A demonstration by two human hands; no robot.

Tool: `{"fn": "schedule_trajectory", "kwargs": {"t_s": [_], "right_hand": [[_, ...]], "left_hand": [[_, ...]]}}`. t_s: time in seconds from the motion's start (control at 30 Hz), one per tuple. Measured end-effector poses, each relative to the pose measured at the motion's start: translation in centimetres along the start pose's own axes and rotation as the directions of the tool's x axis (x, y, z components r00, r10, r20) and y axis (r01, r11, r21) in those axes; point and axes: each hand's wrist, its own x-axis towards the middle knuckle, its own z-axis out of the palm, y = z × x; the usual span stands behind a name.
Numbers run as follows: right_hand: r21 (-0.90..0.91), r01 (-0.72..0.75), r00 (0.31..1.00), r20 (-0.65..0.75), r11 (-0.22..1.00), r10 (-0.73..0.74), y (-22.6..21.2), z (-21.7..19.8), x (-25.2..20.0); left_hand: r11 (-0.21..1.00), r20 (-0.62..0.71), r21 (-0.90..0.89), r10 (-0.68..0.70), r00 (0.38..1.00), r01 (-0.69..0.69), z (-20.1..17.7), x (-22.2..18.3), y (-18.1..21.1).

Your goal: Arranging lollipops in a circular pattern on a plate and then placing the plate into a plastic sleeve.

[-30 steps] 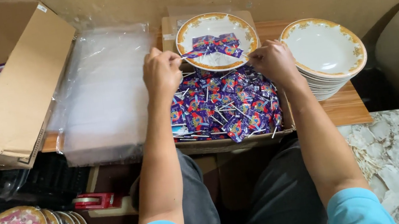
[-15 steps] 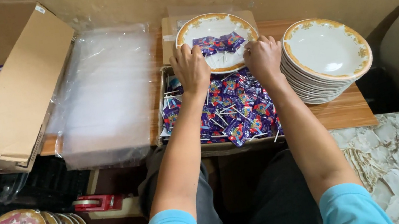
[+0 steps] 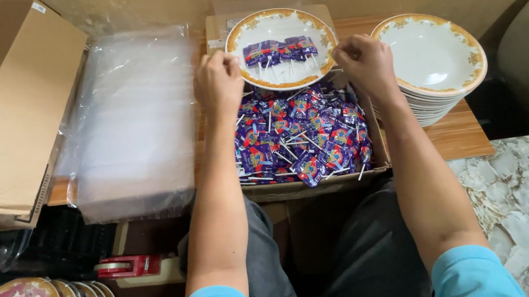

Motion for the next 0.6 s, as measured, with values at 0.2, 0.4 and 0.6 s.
{"fn": "schedule_trajectory", "kwargs": {"t_s": [0.2, 0.4, 0.6], "right_hand": [[-0.097, -0.143, 0.914, 0.369, 0.985, 0.170, -0.5, -3.9, -3.2], [-0.284, -0.089, 0.837, 0.498, 0.955, 0.226, 0.1, -0.8, -2.3], [-0.261, -0.039, 0.792, 0.581, 0.965, 0.189, 1.4, 1.5, -2.5]], "left_hand": [[0.963, 0.429, 0.154, -0.266, 0.863, 0.220, -3.3, -0.9, -2.8], [0.962, 0.590, 0.222, -0.260, 0.764, 0.156, -7.2, -1.7, 0.9], [0.943, 0.689, 0.305, -0.314, 0.653, 0.131, -6.5, -2.1, 1.8]]}}
